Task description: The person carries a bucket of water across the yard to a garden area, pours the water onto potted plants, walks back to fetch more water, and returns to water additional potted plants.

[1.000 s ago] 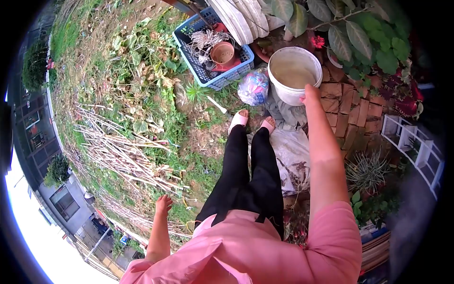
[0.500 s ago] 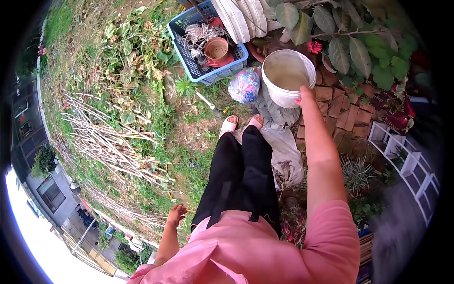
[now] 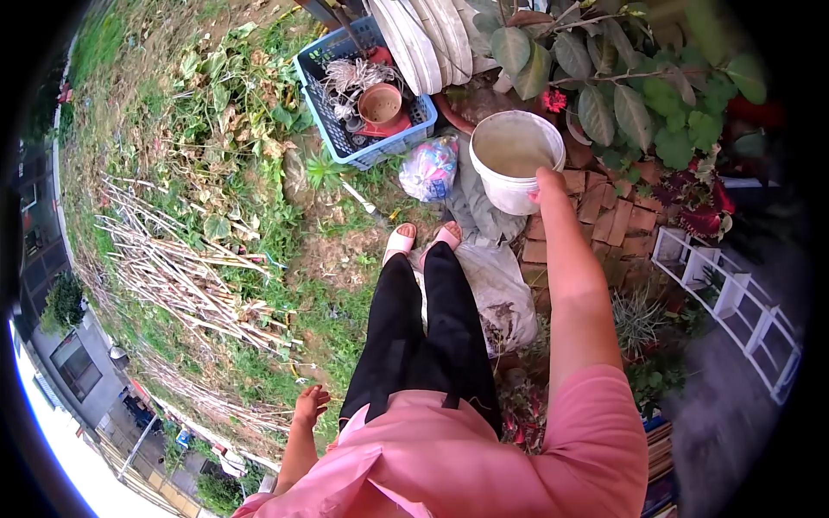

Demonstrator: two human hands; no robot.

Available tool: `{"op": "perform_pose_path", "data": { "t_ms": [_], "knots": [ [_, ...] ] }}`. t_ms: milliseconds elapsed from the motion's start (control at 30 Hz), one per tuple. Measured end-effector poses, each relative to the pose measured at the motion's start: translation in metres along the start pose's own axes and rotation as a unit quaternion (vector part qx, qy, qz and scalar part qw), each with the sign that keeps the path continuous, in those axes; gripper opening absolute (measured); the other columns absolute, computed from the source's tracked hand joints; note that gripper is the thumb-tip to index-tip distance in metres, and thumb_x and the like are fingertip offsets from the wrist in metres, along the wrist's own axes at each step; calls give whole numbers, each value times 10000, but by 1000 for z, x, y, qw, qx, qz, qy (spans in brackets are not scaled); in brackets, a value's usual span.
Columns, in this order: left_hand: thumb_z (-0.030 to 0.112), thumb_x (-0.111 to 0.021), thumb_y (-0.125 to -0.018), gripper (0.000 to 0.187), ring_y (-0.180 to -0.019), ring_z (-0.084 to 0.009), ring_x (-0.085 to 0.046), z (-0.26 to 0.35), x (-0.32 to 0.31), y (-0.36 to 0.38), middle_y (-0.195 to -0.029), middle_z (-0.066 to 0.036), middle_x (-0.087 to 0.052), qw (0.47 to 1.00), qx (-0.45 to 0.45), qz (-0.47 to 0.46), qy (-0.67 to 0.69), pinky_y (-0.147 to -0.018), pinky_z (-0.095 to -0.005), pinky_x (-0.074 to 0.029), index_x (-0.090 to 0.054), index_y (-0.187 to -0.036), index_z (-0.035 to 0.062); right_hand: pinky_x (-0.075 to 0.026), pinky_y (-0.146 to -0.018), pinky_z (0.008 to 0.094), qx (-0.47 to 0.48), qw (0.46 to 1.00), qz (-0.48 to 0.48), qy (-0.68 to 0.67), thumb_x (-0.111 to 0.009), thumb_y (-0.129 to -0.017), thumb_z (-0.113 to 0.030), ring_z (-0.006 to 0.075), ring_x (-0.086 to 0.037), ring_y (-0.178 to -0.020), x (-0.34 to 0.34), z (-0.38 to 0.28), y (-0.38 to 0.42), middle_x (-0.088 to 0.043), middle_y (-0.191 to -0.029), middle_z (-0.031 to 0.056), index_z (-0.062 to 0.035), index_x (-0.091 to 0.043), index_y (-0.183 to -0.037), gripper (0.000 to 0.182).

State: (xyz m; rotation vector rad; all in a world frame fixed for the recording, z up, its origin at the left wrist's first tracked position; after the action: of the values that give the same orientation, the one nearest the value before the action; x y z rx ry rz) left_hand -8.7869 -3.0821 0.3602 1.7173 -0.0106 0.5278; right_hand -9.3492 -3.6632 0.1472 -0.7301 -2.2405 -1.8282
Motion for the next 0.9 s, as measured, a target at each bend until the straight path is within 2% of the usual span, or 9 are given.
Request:
{"op": "perform_pose_path", "data": {
  "t_ms": [233,367,467,500,567,600,667,800,900],
  "knots": [
    [275,-420,-896,330,-930,-216,-574,1,6,5,-1044,-96,-579,1000,-8,-10,-5,-710,-346,-446,-462,-1165,88,-449,-724,466,-15,1000,5,-16,-499,-753,-180,320,-513,-892,27,4,16,-479,-1099,122,-97,-421,-1145,408],
    [281,-426,-895,317,-925,-224,-578,14,15,9,-1028,-97,-583,999,-32,-5,-5,-723,-372,-440,-474,-1148,96,-446,-696,437,-3,997,7,-82,-495,-745,-177,292,-504,-837,45,18,30,-491,-1040,125,-92,-424,-1123,394],
    [279,-436,-890,308,-920,-233,-580,27,24,6,-1021,-104,-584,999,-46,-3,-6,-731,-392,-438,-479,-1136,98,-450,-672,424,31,984,-29,-174,-501,-735,-171,282,-513,-819,60,40,36,-495,-1028,138,-84,-432,-1088,370],
    [278,-438,-889,307,-919,-234,-580,31,27,5,-1021,-104,-584,999,-52,-3,-14,-729,-392,-438,-479,-1134,98,-460,-625,396,32,983,-12,-178,-509,-730,-181,257,-537,-751,68,48,42,-531,-941,130,-79,-456,-1012,305],
    [283,-449,-883,303,-919,-232,-581,44,34,1,-1013,-98,-588,997,-66,-11,-36,-719,-395,-438,-478,-1119,95,-464,-586,379,32,980,-43,-194,-507,-732,-191,245,-546,-687,74,65,52,-548,-870,113,-83,-467,-963,258],
    [276,-460,-871,326,-869,-212,-593,49,39,-4,-1010,-90,-591,997,-67,-9,-25,-643,-342,-452,-466,-1151,110,-466,-567,370,37,976,-49,-210,-507,-734,-196,238,-551,-655,88,73,57,-556,-835,104,-85,-473,-938,236],
    [289,-480,-862,327,-868,-216,-584,73,40,-3,-965,-75,-596,993,-94,-28,-63,-651,-367,-448,-459,-1125,97,-469,-537,356,58,959,-54,-271,-501,-740,-201,233,-552,-600,107,93,80,-562,-768,96,-79,-481,-902,204],
    [267,-475,-863,309,-819,-191,-591,126,52,-1,-928,-67,-595,985,-129,-43,-104,-574,-304,-434,-447,-1117,93,-468,-556,371,46,938,-35,-341,-504,-750,-189,237,-556,-617,143,137,142,-568,-758,109,-63,-484,-902,199],
    [268,-462,-873,332,-796,-188,-595,181,66,-11,-930,-68,-600,973,-156,-39,-166,-554,-316,-433,-431,-1158,101,-466,-590,418,28,919,-39,-391,-513,-727,-182,239,-559,-640,166,201,155,-579,-776,116,-46,-498,-908,226]
  ]
}}
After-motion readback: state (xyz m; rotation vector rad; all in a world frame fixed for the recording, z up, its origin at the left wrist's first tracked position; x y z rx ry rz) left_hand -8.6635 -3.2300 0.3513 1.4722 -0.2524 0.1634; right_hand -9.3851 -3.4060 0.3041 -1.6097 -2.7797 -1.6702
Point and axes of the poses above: each hand's wrist, its own y-axis away from the middle knuckle, its own x-axis out of the back of the hand, z = x × y, the point moved 9 cm from there along -y, towards the middle knuckle
